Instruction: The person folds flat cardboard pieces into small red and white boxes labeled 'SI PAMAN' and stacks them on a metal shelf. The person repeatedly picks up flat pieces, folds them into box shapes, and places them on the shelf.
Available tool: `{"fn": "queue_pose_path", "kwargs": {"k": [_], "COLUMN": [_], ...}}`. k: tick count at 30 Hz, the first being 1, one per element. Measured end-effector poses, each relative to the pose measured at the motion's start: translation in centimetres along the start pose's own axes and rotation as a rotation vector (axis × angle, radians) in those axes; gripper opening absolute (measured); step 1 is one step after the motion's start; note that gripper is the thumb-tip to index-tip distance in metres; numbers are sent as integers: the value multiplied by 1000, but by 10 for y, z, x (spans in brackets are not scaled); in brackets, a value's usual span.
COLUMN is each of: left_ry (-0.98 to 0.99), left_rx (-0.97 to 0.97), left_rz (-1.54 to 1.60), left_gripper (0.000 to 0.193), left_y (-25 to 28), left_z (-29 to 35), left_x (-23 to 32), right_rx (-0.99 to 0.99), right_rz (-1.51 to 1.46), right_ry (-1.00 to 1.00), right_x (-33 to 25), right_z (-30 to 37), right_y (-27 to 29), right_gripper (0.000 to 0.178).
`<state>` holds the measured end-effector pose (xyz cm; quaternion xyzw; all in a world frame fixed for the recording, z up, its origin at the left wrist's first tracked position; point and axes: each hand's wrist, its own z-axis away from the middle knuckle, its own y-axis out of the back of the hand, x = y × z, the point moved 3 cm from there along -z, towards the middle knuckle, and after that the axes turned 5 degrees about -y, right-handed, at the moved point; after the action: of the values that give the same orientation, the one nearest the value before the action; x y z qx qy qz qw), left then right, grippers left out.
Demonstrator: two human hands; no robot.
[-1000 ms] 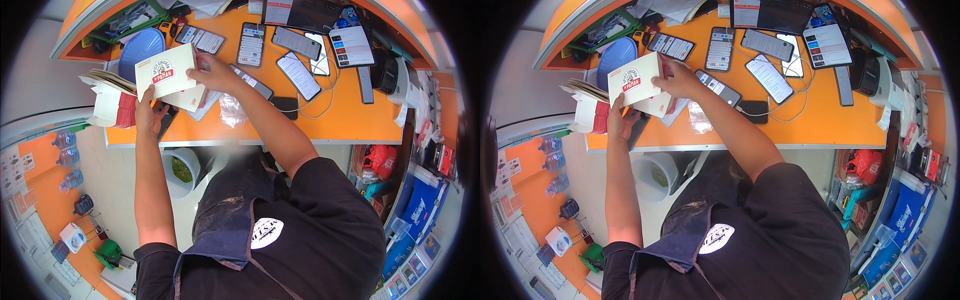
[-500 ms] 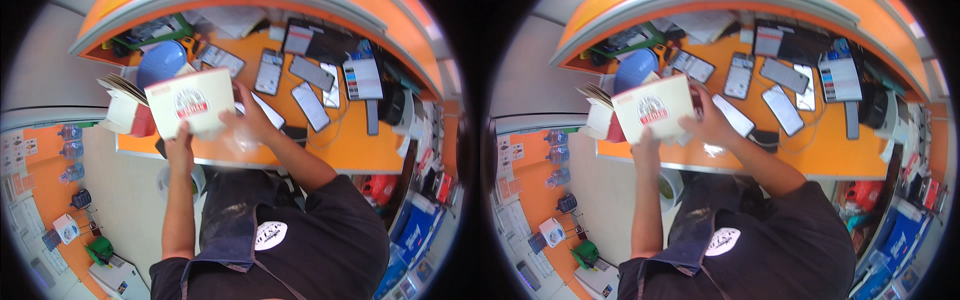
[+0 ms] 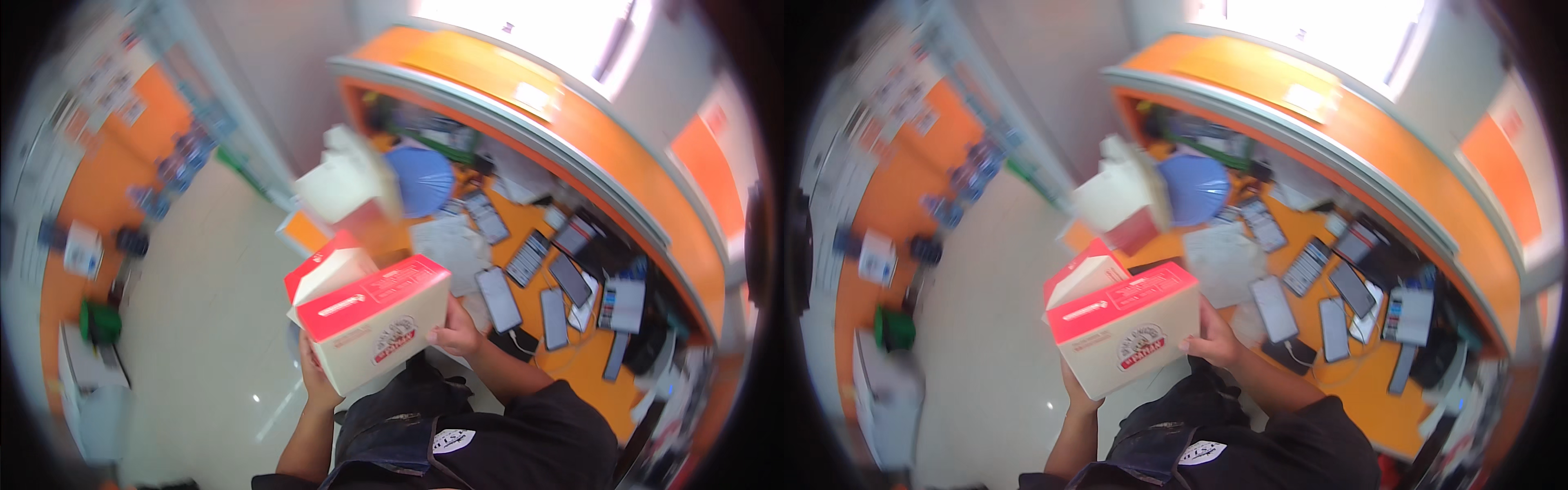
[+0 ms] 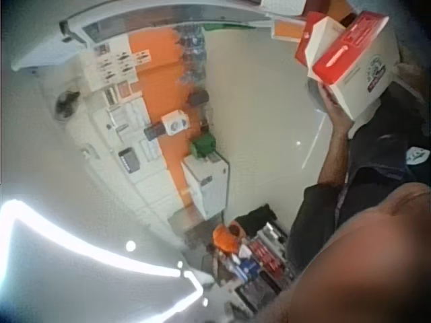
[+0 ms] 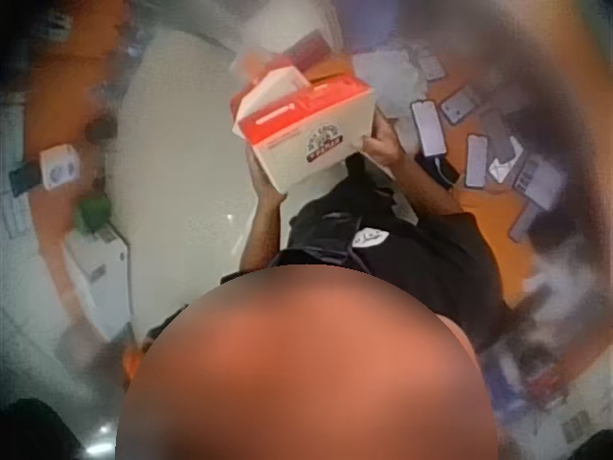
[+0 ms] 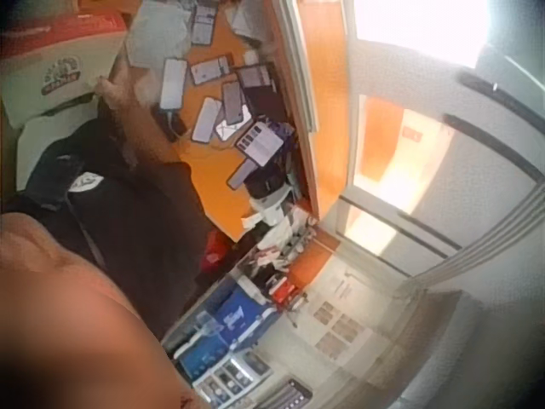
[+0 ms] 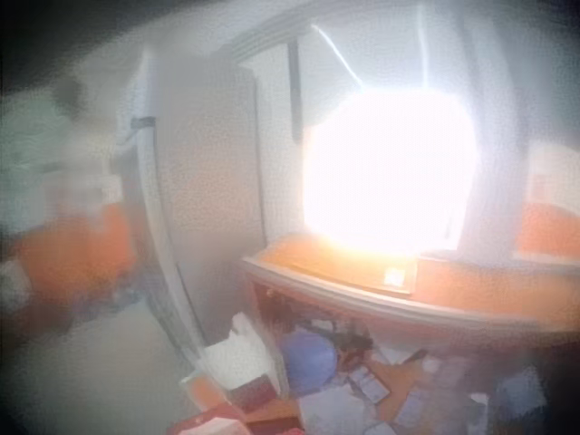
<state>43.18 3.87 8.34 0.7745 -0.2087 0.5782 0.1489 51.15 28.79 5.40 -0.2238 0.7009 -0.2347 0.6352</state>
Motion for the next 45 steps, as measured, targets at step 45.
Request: {"fn": "queue_pose_path", "kwargs": {"k": [45], "left_ry": [1261], "left_rx": [3357], "left_rz": [679], "left_gripper": [68], "left_y": [77], "left_z": [1181], "left_x": [26], "right_rx": [-1022], "right_rz": [294], "right_ry": [-1544], "right_x": [981], "right_z": [494], "right_y": [-1160], "right_gripper": [51]}}
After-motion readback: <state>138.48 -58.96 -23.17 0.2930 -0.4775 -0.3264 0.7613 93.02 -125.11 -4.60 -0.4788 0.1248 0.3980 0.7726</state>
